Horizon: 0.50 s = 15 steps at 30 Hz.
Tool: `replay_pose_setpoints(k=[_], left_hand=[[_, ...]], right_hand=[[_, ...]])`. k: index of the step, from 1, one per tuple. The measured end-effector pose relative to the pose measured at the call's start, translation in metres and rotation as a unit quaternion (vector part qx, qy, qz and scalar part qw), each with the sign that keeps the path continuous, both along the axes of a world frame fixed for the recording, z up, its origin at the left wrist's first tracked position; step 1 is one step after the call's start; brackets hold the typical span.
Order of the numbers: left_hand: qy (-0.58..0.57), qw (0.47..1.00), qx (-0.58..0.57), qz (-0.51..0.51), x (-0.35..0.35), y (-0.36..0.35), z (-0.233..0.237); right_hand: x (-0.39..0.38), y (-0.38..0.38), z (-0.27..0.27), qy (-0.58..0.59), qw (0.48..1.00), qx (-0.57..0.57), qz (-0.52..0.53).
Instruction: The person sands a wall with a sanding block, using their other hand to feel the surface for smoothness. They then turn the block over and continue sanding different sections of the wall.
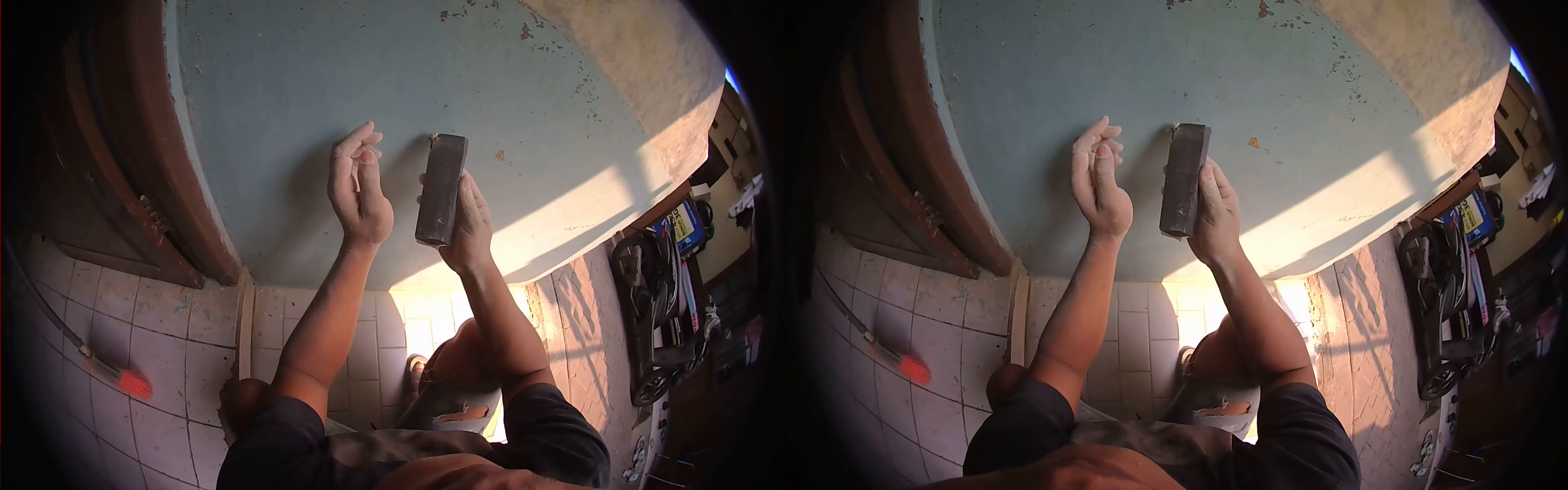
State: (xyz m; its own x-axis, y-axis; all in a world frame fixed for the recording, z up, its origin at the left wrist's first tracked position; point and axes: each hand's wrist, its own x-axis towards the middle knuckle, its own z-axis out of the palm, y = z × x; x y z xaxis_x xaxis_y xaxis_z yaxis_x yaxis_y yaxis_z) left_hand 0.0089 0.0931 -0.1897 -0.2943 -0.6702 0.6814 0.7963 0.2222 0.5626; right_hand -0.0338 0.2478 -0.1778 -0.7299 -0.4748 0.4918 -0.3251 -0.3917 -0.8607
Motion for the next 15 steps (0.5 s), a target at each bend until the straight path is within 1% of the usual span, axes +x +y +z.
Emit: replay_pose_setpoints(k=[1,2,3,4,5,6,7,8,9,10,11,12,13,14,15], left_hand=[[-0.020,0.998,0.009,-0.060,-0.001,0.013,0.008],[-0.028,0.994,-0.019,-0.103,-0.005,0.020,0.007],[-0.036,0.988,-0.046,-0.146,-0.005,0.024,0.010],[-0.085,0.961,-0.041,-0.260,0.004,0.024,0.015],[-0.090,0.961,-0.039,-0.260,0.005,0.026,0.017],[-0.090,0.928,-0.018,-0.360,0.005,0.028,0.017],[-0.088,0.888,0.002,-0.452,0.004,0.029,0.017],[-0.091,0.873,0.001,-0.480,0.001,0.028,0.015],[-0.096,0.879,0.006,-0.467,-0.001,0.026,0.012],[-0.076,0.874,-0.023,-0.480,-0.004,0.022,0.010],[-0.054,0.869,-0.049,-0.490,-0.004,0.020,0.007],[-0.017,0.882,0.009,-0.471,0.001,0.017,0.014],[0.028,0.892,0.047,-0.448,0.017,0.009,0.030],[0.082,0.932,0.037,-0.352,0.027,-0.004,0.045],[0.099,0.977,-0.009,-0.186,0.032,-0.028,0.057]], right_hand=[[0.001,0.006,0.000,-0.178,0.967,-0.074,0.165],[0.006,0.006,-0.003,-0.221,0.956,-0.076,0.177],[0.005,0.011,-0.007,-0.225,0.955,-0.077,0.175],[0.004,0.015,-0.010,-0.264,0.934,-0.091,0.222],[0.003,0.019,-0.013,-0.302,0.909,-0.105,0.269],[0.008,0.015,-0.013,-0.332,0.919,-0.113,0.180],[0.004,0.019,-0.015,-0.336,0.917,-0.111,0.185],[-0.003,0.024,-0.018,-0.327,0.903,-0.134,0.245],[-0.008,0.026,-0.021,-0.319,0.883,-0.155,0.307],[-0.005,0.030,-0.018,-0.338,0.904,-0.113,0.235],[-0.001,0.028,-0.019,-0.346,0.898,-0.101,0.253],[0.000,0.026,-0.020,-0.331,0.913,-0.091,0.219],[0.000,0.026,-0.023,-0.315,0.928,-0.084,0.183],[-0.007,0.030,-0.030,-0.282,0.935,-0.085,0.198],[-0.008,0.035,-0.030,-0.251,0.950,-0.054,0.178]])
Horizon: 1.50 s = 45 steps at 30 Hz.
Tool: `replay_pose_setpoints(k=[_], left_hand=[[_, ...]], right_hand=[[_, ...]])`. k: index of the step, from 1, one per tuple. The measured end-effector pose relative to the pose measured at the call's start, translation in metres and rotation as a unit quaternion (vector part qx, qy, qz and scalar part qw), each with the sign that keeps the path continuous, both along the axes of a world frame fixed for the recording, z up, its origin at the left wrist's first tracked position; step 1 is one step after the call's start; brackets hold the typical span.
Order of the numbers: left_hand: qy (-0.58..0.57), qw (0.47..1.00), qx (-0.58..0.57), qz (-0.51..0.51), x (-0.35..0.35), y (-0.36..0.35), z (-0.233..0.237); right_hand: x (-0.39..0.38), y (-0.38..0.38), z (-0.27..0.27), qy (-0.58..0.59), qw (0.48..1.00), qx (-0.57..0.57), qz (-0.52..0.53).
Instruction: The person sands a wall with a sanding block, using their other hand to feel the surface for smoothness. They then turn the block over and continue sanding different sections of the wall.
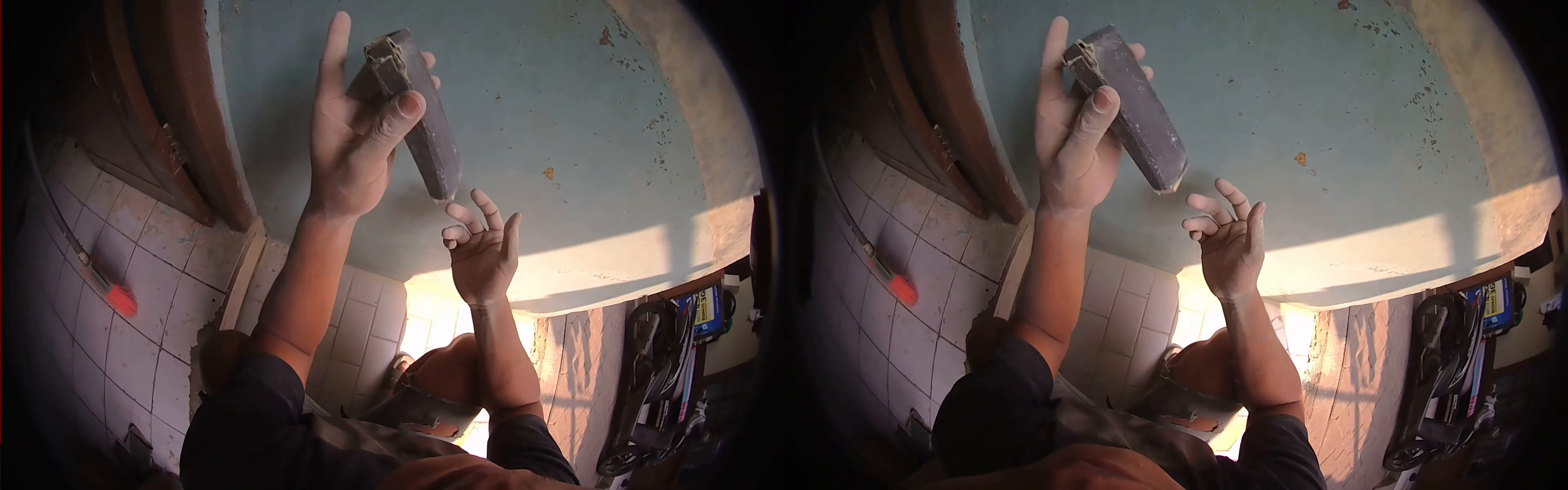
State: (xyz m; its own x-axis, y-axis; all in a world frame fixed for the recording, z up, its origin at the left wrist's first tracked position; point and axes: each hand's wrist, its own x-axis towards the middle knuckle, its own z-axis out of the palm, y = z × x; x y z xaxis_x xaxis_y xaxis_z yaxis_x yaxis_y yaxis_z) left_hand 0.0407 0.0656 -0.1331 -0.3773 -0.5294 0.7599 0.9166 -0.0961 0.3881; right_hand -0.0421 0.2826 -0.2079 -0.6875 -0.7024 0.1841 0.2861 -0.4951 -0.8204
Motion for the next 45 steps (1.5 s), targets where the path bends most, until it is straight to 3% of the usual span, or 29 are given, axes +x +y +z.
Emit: replay_pose_setpoints(k=[1,3,4,6,7,10,11,12,14,15,16,18,22,24,25,27,28,29,31,32,33,34,36,37,38,39,42,45], left_hand=[[0.021,0.984,-0.026,0.173,0.004,-0.023,0.009],[-0.026,0.856,-0.051,0.513,0.016,-0.047,0.028],[-0.029,0.852,-0.051,0.520,0.007,-0.064,0.021],[-0.136,0.633,-0.075,0.758,-0.016,-0.096,-0.003],[-0.147,0.560,-0.093,0.810,-0.023,-0.089,-0.006],[-0.060,0.708,-0.047,0.702,-0.066,-0.018,-0.024],[-0.060,0.744,-0.094,0.659,-0.076,0.021,-0.042],[-0.057,0.766,-0.175,0.616,-0.086,0.059,-0.066],[-0.043,0.757,-0.289,0.584,-0.097,0.087,-0.103],[-0.049,0.763,-0.270,0.585,-0.090,0.077,-0.093],[-0.052,0.770,-0.256,0.582,-0.078,0.054,-0.076],[-0.052,0.752,-0.095,0.650,-0.060,-0.014,-0.034],[-0.064,0.752,0.021,0.656,-0.072,-0.008,-0.038],[-0.064,0.810,-0.142,0.566,-0.090,0.072,-0.084],[-0.073,0.791,-0.245,0.556,-0.099,0.090,-0.111],[-0.050,0.792,-0.228,0.564,-0.095,0.071,-0.092],[-0.036,0.792,-0.221,0.568,-0.086,0.054,-0.079],[-0.028,0.789,-0.173,0.588,-0.078,0.025,-0.057],[-0.015,0.735,-0.087,0.672,-0.051,-0.046,-0.004],[-0.064,0.734,-0.031,0.675,-0.035,-0.066,0.016],[-0.156,0.822,0.073,0.543,-0.018,-0.065,0.038],[-0.164,0.820,0.055,0.546,-0.027,-0.055,0.035],[-0.039,0.715,-0.047,0.696,-0.076,-0.006,0.018],[-0.049,0.751,-0.131,0.645,-0.080,0.037,-0.005],[-0.051,0.738,-0.273,0.615,-0.091,0.066,-0.050],[-0.016,0.720,-0.342,0.603,-0.097,0.077,-0.085],[0.010,0.693,-0.425,0.582,-0.079,0.040,-0.078],[-0.030,0.713,-0.173,0.679,-0.054,-0.031,0.008]], right_hand=[[-0.001,0.003,0.001,0.021,1.000,-0.014,0.001],[-0.003,0.008,0.003,0.041,0.999,-0.029,0.011],[-0.004,0.013,0.002,0.071,0.997,-0.036,-0.006],[-0.007,0.018,0.004,0.104,0.993,-0.044,-0.014],[-0.007,0.020,0.004,0.103,0.993,-0.055,-0.025],[-0.006,0.020,0.009,0.091,0.992,-0.071,-0.048],[-0.009,0.018,0.009,0.122,0.985,-0.092,-0.081],[-0.012,0.016,0.011,0.155,0.974,-0.117,-0.114],[-0.019,0.015,0.012,0.211,0.959,-0.110,-0.156],[-0.024,0.015,0.015,0.333,0.892,-0.010,-0.305],[-0.028,0.017,0.018,0.435,0.778,0.087,-0.445],[-0.033,0.032,0.025,0.470,0.743,0.103,-0.465],[-0.045,0.015,0.061,0.589,0.488,0.253,-0.593],[-0.063,-0.024,0.087,0.620,0.424,0.183,-0.634],[-0.071,-0.031,0.099,0.623,0.420,0.183,-0.634],[-0.090,-0.038,0.126,0.608,0.330,0.217,-0.688],[-0.086,-0.037,0.138,0.608,0.324,0.212,-0.693],[-0.077,-0.033,0.149,0.587,0.358,0.236,-0.687],[-0.078,-0.025,0.157,0.553,0.397,0.267,-0.683],[-0.084,-0.024,0.157,0.542,0.400,0.272,-0.688],[-0.093,-0.029,0.154,0.543,0.381,0.257,-0.703],[-0.094,-0.034,0.151,0.546,0.364,0.247,-0.714],[-0.086,-0.041,0.152,0.526,0.386,0.248,-0.716],[-0.081,-0.043,0.153,0.518,0.398,0.246,-0.716],[-0.078,-0.044,0.157,0.508,0.410,0.237,-0.719],[-0.071,-0.037,0.160,0.503,0.444,0.227,-0.705],[-0.085,-0.002,0.162,0.484,0.481,0.182,-0.708],[-0.107,0.006,0.154,0.446,0.442,0.192,-0.754]])
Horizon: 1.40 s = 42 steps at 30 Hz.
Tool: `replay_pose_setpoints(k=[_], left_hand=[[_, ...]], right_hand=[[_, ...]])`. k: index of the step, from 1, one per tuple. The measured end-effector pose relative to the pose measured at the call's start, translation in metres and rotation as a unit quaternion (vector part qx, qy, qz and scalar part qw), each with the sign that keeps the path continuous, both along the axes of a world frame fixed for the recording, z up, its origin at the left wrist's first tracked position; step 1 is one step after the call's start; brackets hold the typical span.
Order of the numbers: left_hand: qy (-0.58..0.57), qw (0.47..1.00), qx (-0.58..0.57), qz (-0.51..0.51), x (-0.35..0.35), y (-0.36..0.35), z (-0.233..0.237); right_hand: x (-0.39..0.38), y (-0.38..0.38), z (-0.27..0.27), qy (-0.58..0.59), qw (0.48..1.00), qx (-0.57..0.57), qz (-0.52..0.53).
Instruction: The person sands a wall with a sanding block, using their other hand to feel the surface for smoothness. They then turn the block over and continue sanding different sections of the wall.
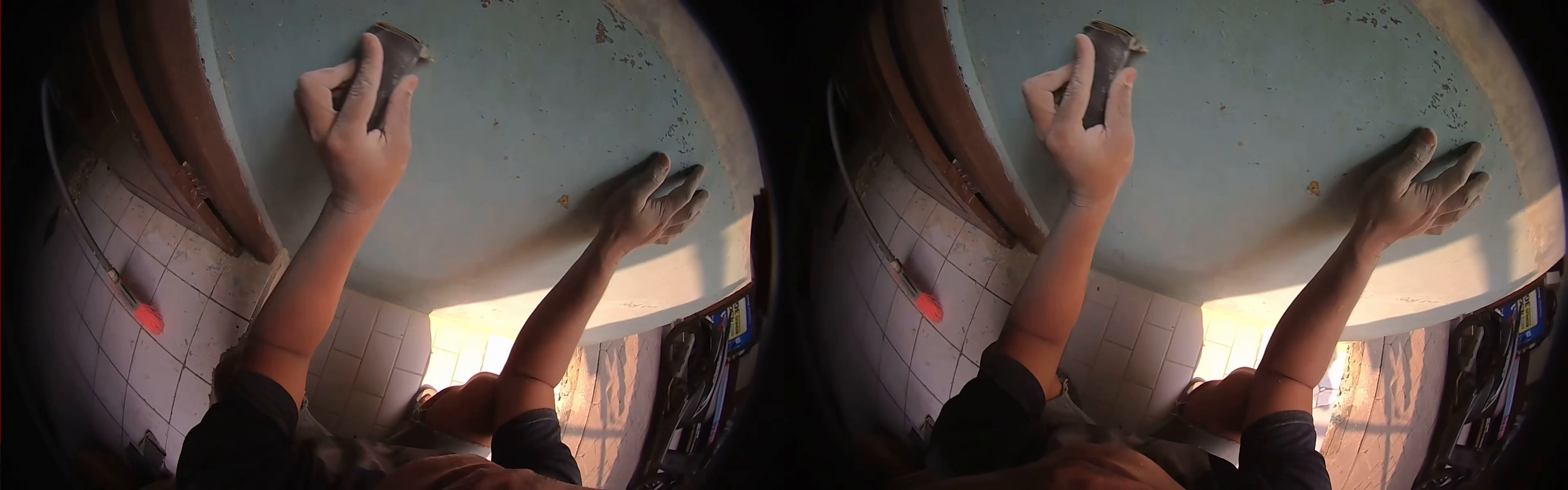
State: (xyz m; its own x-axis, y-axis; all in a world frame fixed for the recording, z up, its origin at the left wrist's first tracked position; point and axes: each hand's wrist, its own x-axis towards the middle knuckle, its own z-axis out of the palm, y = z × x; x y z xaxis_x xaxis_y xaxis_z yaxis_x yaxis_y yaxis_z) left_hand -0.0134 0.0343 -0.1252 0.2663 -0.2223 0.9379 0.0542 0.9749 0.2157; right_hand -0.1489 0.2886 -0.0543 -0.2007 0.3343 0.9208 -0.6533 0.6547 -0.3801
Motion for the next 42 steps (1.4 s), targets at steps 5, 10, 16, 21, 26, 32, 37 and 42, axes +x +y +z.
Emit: replay_pose_setpoints(k=[5,10,16,21,26,32,37,42], left_hand=[[0.086,0.992,0.081,0.038,-0.034,0.039,0.016],[-0.119,0.970,-0.210,-0.025,-0.030,0.071,-0.006],[0.015,0.997,-0.067,0.032,-0.027,0.034,0.060],[-0.138,0.955,-0.264,0.004,-0.038,0.083,-0.012],[-0.040,0.988,-0.140,0.054,-0.011,0.008,0.044],[-0.145,0.963,-0.227,-0.018,-0.025,0.076,-0.051],[-0.045,0.993,-0.053,0.095,0.013,-0.023,-0.009],[-0.018,0.997,0.075,-0.019,-0.013,0.054,-0.072]], right_hand=[[0.004,-0.017,-0.004,0.016,0.999,-0.009,-0.027],[-0.001,-0.009,-0.003,0.060,0.998,-0.014,0.017],[0.004,-0.008,-0.002,0.057,0.998,-0.013,0.025],[0.013,-0.017,0.000,0.082,0.988,-0.021,0.132],[0.006,-0.011,-0.001,0.094,0.991,-0.011,0.098],[0.016,-0.043,-0.012,0.096,0.994,0.015,0.056],[0.010,-0.026,-0.008,0.100,0.988,0.077,0.085],[0.020,-0.057,-0.008,0.112,0.992,0.030,0.057]])
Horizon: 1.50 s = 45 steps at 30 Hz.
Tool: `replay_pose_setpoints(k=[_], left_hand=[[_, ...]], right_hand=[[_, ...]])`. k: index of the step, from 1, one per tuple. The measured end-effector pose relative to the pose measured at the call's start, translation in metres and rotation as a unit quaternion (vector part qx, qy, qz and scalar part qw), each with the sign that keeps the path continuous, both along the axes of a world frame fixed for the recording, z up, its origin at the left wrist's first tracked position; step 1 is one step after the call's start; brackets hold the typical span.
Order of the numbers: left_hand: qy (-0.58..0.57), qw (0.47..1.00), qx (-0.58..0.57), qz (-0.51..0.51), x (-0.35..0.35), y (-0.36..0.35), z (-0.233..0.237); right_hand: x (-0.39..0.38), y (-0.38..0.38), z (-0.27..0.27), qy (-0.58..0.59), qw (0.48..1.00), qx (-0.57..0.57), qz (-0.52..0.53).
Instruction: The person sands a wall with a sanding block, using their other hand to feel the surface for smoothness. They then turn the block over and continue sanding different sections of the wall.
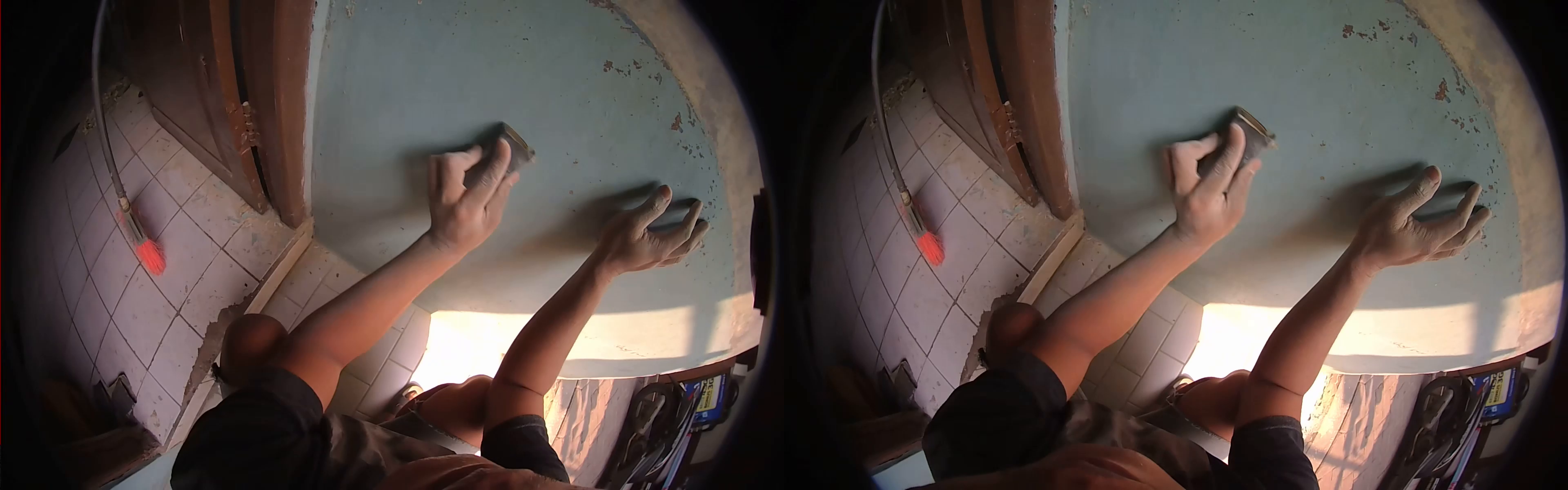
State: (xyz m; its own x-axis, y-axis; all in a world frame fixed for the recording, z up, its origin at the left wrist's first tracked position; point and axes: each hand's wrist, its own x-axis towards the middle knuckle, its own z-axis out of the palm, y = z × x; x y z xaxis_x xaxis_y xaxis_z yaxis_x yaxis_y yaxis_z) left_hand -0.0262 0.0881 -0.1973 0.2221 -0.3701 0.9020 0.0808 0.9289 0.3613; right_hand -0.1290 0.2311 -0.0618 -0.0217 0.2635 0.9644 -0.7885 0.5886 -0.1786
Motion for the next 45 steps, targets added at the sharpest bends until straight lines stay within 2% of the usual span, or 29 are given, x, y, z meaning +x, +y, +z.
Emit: replay_pose_setpoints(k=[1,2,4,5,6,7,10,12,13,14,15,17,18,19,20,23,25,27,28,29,30,35,37,39,41,42,45], left_hand=[[-0.053,0.994,-0.079,-0.048,-0.016,0.037,-0.034],[-0.050,0.995,-0.069,-0.051,-0.013,0.037,-0.036],[-0.082,0.982,-0.162,-0.049,-0.009,0.016,-0.031],[-0.063,0.993,-0.096,-0.029,0.007,-0.013,-0.010],[0.029,0.999,-0.023,0.025,0.016,-0.053,0.010],[0.025,0.999,-0.017,0.020,0.016,-0.071,0.006],[0.129,0.980,0.126,0.086,0.023,-0.107,-0.002],[0.064,0.992,0.079,0.075,0.005,-0.040,-0.023],[-0.002,1.000,0.017,0.006,-0.001,-0.001,-0.042],[-0.065,0.993,-0.091,-0.029,-0.011,0.020,-0.062],[-0.088,0.990,-0.101,-0.043,-0.010,0.022,-0.067],[-0.028,0.996,-0.071,-0.047,0.004,-0.013,-0.044],[0.001,0.999,-0.043,0.018,0.020,-0.046,-0.028],[0.048,0.997,0.032,0.055,0.028,-0.082,-0.020],[0.052,0.997,0.035,0.054,0.024,-0.079,-0.022],[0.070,0.981,0.137,0.117,0.016,-0.083,-0.041],[0.009,1.000,0.019,0.013,0.001,-0.012,-0.059],[-0.046,0.995,-0.085,-0.025,-0.004,0.004,-0.072],[-0.086,0.985,-0.144,0.040,0.007,-0.016,-0.066],[-0.028,0.996,-0.077,0.041,0.012,-0.032,-0.055],[-0.028,0.994,-0.013,0.109,0.026,-0.063,-0.042],[0.012,0.997,0.056,0.045,0.006,-0.026,-0.058],[-0.089,0.988,-0.127,-0.017,-0.001,0.015,-0.082],[-0.068,0.992,-0.102,-0.018,-0.001,-0.002,-0.079],[0.032,0.999,-0.001,0.025,0.016,-0.053,-0.028],[0.031,0.999,-0.003,0.023,0.013,-0.052,-0.029],[0.079,0.988,0.132,0.033,0.008,-0.051,-0.041]], right_hand=[[0.003,-0.006,-0.002,0.005,1.000,-0.011,-0.014],[0.001,-0.009,-0.004,0.008,0.999,0.020,-0.047],[-0.005,-0.003,-0.005,0.036,0.996,0.065,-0.048],[-0.007,0.003,-0.008,0.048,0.992,0.106,-0.052],[-0.008,0.009,-0.008,0.051,0.992,0.115,-0.031],[-0.008,0.010,-0.008,0.047,0.991,0.122,-0.036],[-0.002,-0.008,-0.011,0.056,0.994,0.092,-0.033],[0.002,-0.017,-0.012,0.025,0.996,0.061,-0.063],[0.004,-0.017,-0.011,0.026,0.995,0.063,-0.067],[0.007,-0.018,-0.012,0.017,0.994,0.070,-0.076],[0.007,-0.021,-0.013,0.010,0.994,0.079,-0.081],[0.001,-0.019,-0.013,0.050,0.992,0.096,-0.062],[0.002,-0.014,-0.015,0.055,0.991,0.111,-0.052],[0.002,-0.012,-0.014,0.062,0.989,0.125,-0.041],[0.001,-0.012,-0.015,0.060,0.988,0.127,-0.058],[0.005,-0.023,-0.021,0.045,0.990,0.111,-0.076],[0.010,-0.031,-0.021,0.046,0.989,0.115,-0.078],[0.014,-0.032,-0.021,0.044,0.989,0.123,-0.075],[0.012,-0.035,-0.020,0.048,0.988,0.126,-0.071],[0.010,-0.035,-0.019,0.069,0.989,0.121,-0.054],[0.009,-0.031,-0.021,0.085,0.988,0.121,-0.040],[0.015,-0.037,-0.021,0.061,0.991,0.106,-0.062],[0.014,-0.034,-0.022,0.074,0.988,0.116,-0.069],[0.011,-0.032,-0.021,0.093,0.986,0.124,-0.055],[0.010,-0.027,-0.022,0.103,0.985,0.131,-0.053],[0.012,-0.030,-0.023,0.100,0.985,0.128,-0.053],[0.015,-0.036,-0.025,0.089,0.988,0.114,-0.055]])
